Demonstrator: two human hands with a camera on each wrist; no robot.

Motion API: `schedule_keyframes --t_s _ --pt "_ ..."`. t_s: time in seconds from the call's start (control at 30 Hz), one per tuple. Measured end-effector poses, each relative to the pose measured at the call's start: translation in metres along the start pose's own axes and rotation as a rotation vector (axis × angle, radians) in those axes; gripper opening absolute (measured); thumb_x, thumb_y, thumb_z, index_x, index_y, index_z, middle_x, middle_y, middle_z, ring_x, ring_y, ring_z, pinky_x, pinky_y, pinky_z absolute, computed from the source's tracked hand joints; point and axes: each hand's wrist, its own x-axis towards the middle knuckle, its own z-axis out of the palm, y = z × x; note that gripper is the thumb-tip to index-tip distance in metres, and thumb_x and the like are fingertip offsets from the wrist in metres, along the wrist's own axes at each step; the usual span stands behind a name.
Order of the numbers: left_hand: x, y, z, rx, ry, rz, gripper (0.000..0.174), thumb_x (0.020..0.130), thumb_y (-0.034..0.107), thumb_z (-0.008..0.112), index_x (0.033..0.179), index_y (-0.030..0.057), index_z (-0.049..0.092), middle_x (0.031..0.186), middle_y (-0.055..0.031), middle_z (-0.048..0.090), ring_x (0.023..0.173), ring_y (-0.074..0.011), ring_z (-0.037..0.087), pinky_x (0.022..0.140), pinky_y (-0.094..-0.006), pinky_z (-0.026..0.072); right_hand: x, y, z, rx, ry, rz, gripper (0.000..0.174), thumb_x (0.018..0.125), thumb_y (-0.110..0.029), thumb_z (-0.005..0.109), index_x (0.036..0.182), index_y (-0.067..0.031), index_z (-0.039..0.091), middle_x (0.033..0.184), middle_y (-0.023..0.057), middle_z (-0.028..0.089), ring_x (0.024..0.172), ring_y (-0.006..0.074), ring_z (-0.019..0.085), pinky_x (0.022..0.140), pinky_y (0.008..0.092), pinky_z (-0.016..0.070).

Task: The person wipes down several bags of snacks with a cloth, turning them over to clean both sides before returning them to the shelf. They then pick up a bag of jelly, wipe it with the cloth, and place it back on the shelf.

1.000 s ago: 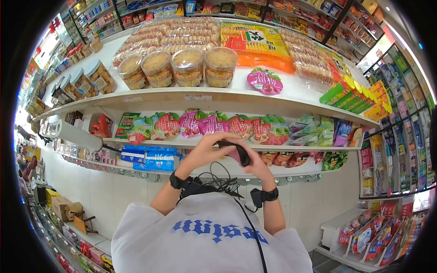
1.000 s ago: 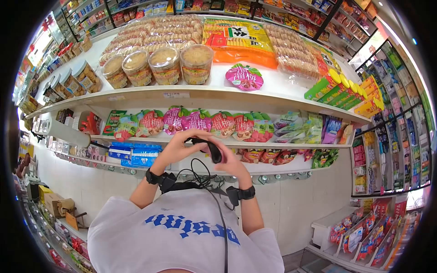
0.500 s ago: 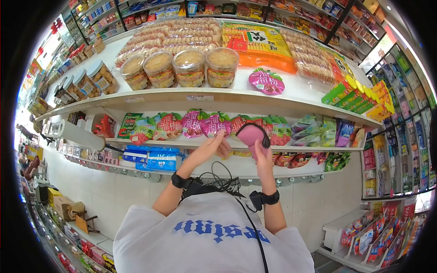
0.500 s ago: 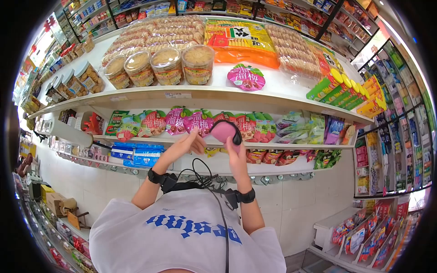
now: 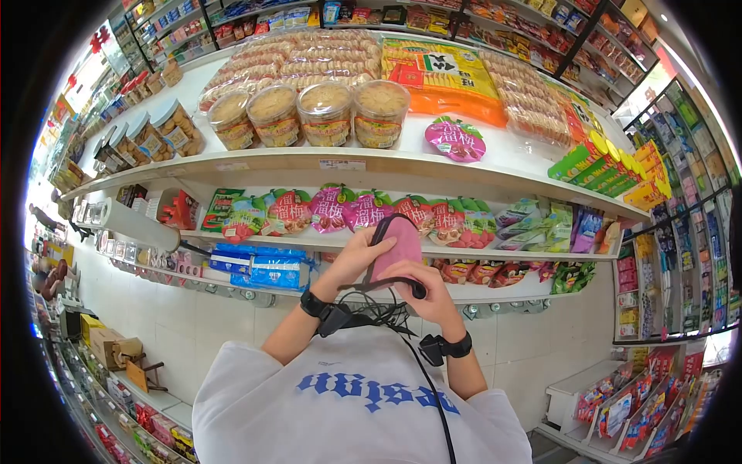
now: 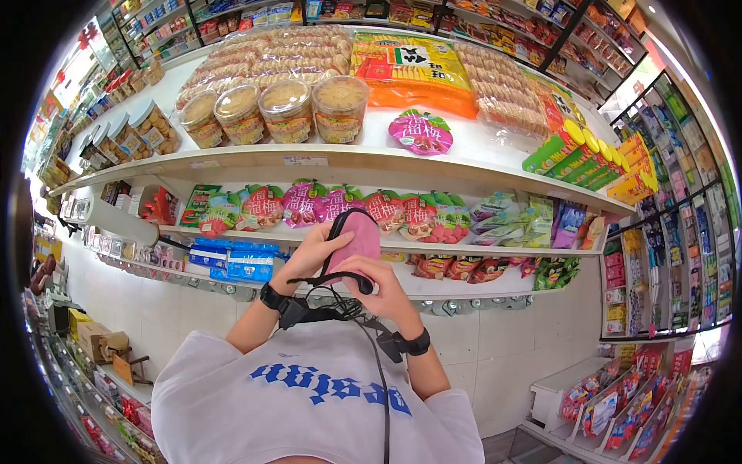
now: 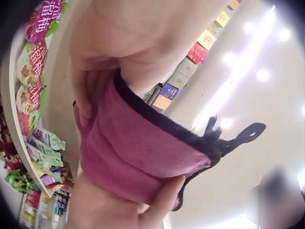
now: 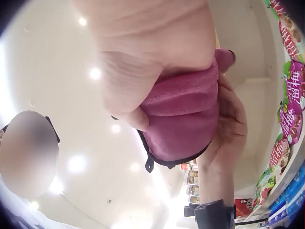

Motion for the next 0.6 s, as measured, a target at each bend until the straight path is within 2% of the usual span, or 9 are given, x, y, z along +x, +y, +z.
schedule_keyframes --t_s 0.1,0.2,0.23,0.33,0.37,0.47,0.5,0.6 --pt "0.0 -0.006 -0.002 0.091 -0.102 0.055 0.03 0.098 0.016 0.064 0.123 -0.0014 0.063 0.111 -0.0043 0.069 0.101 -0.0092 0.063 0.086 -0.0259 0.0519 0.004 0.011 0.003 -0.06 0.321 0.009 0.014 0.09 -0.003 0.066 0.103 -0.0006 0.067 0.107 0.0077 0.068 0.097 0.024 0.065 0.085 0.0313 0.0493" --pt "-0.004 -0.007 0.002 0.061 -0.126 -0.003 0.039 0.098 0.015 0.064 0.133 -0.0008 0.056 0.126 -0.0069 0.064 0.111 -0.0124 0.061 0.091 -0.0272 0.0509 0.014 0.033 -0.002 -0.482 0.683 -0.061 0.02 0.091 -0.007 0.065 0.11 -0.0009 0.065 0.11 0.01 0.068 0.1 0.0221 0.065 0.09 0.0314 0.0485" --pt "-0.004 -0.005 0.004 -0.098 -0.138 -0.068 0.041 0.098 0.016 0.063 0.134 -0.0005 0.054 0.128 -0.0075 0.062 0.113 -0.0129 0.06 0.092 -0.0276 0.0507 0.016 0.033 -0.003 -0.571 0.748 -0.047 0.03 0.094 -0.013 0.066 0.119 0.0005 0.061 0.112 0.0092 0.067 0.103 0.0178 0.064 0.095 0.0301 0.0466" --pt "-0.006 0.006 0.015 -0.577 -0.159 -0.257 0.045 0.099 0.019 0.062 0.139 0.0003 0.05 0.134 -0.0093 0.058 0.117 -0.0145 0.059 0.095 -0.029 0.0504 0.003 0.05 -0.007 0.252 0.528 0.41 0.038 0.097 -0.023 0.066 0.125 0.0013 0.058 0.115 0.0052 0.067 0.104 0.0128 0.062 0.096 0.0281 0.046" --pt "-0.009 0.01 0.02 -0.451 -0.173 -0.22 0.043 0.098 0.021 0.063 0.135 0.0 0.054 0.124 -0.0091 0.063 0.111 -0.013 0.061 0.09 -0.0274 0.0508 -0.003 0.053 -0.006 0.511 0.492 0.502 0.04 0.099 -0.03 0.064 0.125 -0.0001 0.06 0.117 0.0031 0.066 0.105 0.0105 0.061 0.096 0.0259 0.046" --pt "-0.01 0.033 0.02 0.583 -0.205 -0.302 0.043 0.096 0.024 0.067 0.131 -0.0003 0.058 0.114 -0.0078 0.066 0.105 -0.0111 0.061 0.087 -0.0259 0.0493 -0.018 0.072 -0.004 0.675 0.361 0.542 0.041 0.1 -0.032 0.062 0.128 -0.0013 0.061 0.118 0.0035 0.066 0.105 0.009 0.061 0.094 0.0252 0.0463" --pt "-0.006 0.024 0.014 0.593 -0.156 -0.222 0.04 0.095 0.024 0.07 0.124 -0.0017 0.062 0.104 -0.005 0.068 0.097 -0.009 0.062 0.084 -0.0253 0.0488 -0.022 0.082 -0.006 0.698 0.305 0.578 0.04 0.1 -0.029 0.063 0.128 -0.001 0.062 0.118 0.003 0.067 0.106 0.009 0.06 0.093 0.0243 0.046" --pt "0.005 -0.004 -0.003 0.312 -0.024 -0.028 0.033 0.095 0.021 0.068 0.119 -0.0018 0.064 0.102 -0.0042 0.068 0.096 -0.0076 0.062 0.081 -0.0236 0.0494 -0.022 0.086 0.002 0.586 0.501 0.473 0.039 0.099 -0.029 0.064 0.127 -0.001 0.063 0.116 0.003 0.068 0.103 0.0093 0.061 0.091 0.0243 0.0465"
